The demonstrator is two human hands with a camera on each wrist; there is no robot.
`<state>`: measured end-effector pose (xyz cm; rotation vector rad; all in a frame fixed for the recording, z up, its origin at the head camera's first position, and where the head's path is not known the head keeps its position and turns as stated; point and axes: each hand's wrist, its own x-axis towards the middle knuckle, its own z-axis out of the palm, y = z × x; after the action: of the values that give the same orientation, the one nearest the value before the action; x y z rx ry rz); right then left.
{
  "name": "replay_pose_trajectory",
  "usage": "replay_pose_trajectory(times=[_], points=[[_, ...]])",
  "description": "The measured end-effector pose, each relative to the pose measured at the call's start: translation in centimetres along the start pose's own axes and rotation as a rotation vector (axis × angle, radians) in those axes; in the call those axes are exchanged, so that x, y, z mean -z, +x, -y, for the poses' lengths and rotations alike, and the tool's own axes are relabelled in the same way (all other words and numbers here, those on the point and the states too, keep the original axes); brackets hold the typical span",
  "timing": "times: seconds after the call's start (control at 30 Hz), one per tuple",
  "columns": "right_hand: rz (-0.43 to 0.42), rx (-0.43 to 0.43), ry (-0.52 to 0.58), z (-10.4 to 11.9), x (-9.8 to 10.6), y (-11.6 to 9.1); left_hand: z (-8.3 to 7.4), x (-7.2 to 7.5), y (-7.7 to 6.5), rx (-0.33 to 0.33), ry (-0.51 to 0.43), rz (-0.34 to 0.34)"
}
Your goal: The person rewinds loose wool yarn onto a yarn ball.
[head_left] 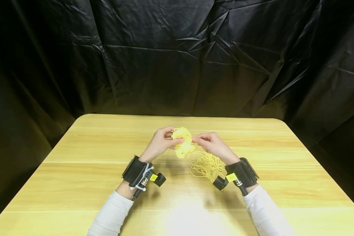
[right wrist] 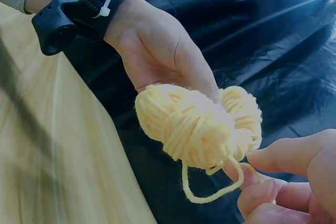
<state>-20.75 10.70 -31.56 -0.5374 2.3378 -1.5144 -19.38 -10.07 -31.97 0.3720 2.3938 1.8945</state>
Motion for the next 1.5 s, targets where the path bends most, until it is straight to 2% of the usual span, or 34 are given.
replay_pose_trajectory(times=[0.23, 0.5, 0.73, 0.9, 1.1, 1.27, 1.4, 1.5], points=[[-0.008, 0.047, -0.044, -0.8, -0.5, 0.1, -0.1, 0.1, 0.2, -0.007, -0.067, -0.038], [0.124, 0.140, -0.110, -1.8, -1.9, 0.1, -0.1, 0.2, 0.1, -0.026, -0.125, -0.101], [0.143, 0.194, -0.173, -1.2, -2.1, -0.3, -0.2, 0.2, 0.0, -0.028, -0.102, -0.139], [0.154, 0.196, -0.187, -0.7, -2.2, -0.6, 0.0, 0.1, 0.1, -0.039, -0.077, -0.156], [0.148, 0.209, -0.207, 0.0, -2.3, -0.8, 0.3, 0.1, 0.2, -0.050, -0.021, -0.153], [0.129, 0.234, -0.227, 0.8, -2.1, -0.9, 0.3, 0.0, 0.0, -0.077, 0.075, -0.131], [0.122, 0.221, -0.207, 1.4, -1.8, -0.9, 0.4, 0.0, 0.0, -0.137, 0.173, -0.080], [0.104, 0.220, -0.135, 1.7, -1.5, -0.8, 0.6, 0.0, 0.0, -0.200, 0.233, -0.023]])
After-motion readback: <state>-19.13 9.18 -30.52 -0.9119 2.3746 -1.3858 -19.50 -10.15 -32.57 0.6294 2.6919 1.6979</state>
